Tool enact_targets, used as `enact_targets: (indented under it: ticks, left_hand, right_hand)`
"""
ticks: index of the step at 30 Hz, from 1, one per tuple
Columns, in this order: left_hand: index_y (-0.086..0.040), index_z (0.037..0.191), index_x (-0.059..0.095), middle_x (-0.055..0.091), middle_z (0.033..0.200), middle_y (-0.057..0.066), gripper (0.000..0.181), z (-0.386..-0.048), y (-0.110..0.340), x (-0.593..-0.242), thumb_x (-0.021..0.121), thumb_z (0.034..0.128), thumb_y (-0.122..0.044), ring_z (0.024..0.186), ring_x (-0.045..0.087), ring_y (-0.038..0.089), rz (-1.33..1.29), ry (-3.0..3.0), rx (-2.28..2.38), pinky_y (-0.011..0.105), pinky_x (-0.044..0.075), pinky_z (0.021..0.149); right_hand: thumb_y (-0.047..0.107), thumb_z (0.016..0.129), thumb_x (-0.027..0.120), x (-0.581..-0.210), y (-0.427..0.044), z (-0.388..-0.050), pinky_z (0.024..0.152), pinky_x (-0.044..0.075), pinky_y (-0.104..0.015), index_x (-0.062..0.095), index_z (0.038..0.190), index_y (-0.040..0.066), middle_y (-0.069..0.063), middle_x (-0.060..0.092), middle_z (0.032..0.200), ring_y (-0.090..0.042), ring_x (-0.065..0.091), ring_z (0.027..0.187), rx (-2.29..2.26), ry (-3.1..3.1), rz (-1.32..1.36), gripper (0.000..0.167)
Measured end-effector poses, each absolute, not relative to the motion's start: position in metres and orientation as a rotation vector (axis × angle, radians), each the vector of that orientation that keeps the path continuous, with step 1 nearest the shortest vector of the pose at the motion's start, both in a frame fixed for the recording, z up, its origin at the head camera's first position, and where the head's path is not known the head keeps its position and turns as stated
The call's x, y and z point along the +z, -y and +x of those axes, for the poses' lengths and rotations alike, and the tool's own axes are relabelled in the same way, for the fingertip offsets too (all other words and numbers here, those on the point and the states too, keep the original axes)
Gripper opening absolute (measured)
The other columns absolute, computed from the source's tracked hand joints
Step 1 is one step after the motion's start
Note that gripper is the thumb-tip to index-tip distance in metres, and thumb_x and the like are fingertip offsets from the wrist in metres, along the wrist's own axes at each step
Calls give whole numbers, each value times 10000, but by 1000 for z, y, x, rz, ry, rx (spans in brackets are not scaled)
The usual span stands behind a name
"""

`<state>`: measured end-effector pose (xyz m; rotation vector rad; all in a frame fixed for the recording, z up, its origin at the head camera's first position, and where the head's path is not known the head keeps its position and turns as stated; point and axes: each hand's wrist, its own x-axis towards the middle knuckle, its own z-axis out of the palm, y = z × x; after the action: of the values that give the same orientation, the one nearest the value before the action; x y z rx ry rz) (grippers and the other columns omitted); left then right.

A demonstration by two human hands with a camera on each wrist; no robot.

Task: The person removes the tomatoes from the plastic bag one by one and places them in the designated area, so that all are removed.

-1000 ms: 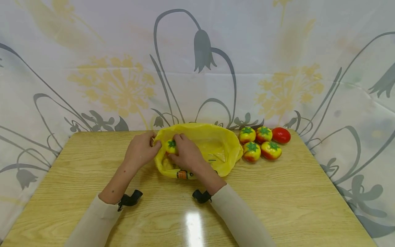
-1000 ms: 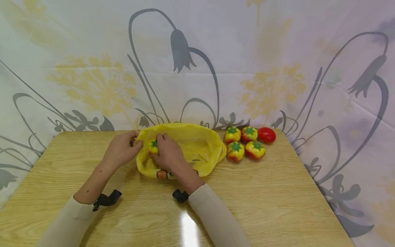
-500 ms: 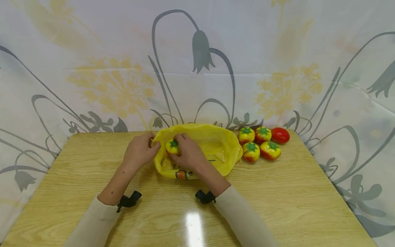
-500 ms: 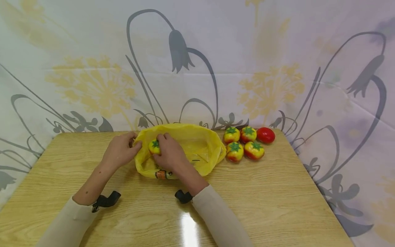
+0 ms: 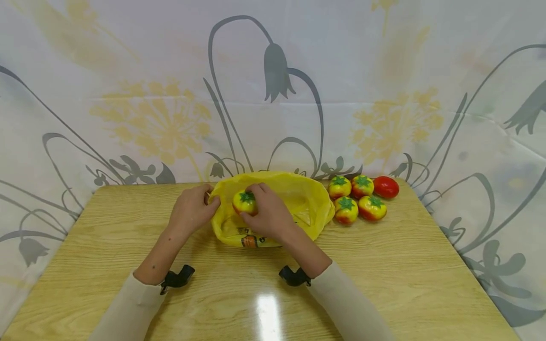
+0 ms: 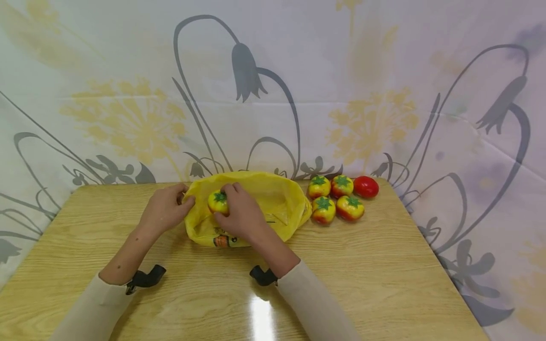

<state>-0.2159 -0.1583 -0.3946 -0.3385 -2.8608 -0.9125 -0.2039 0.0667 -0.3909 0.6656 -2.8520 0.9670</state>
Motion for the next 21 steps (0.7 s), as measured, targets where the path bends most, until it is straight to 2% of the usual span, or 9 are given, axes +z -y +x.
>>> enact_targets:
  ticks: [21]
  left_hand:
    - [78,1288,689,460,546,23,388,-215,158,-395,601,1020,-190,452,283,143,-342,2851,-918,313,277,472]
  right_hand:
    - [197,936,808,-374,-107,-187,923,588,-401,572,1381,41,-143,588,1339,-270,638,1100,1046,2703,643,527]
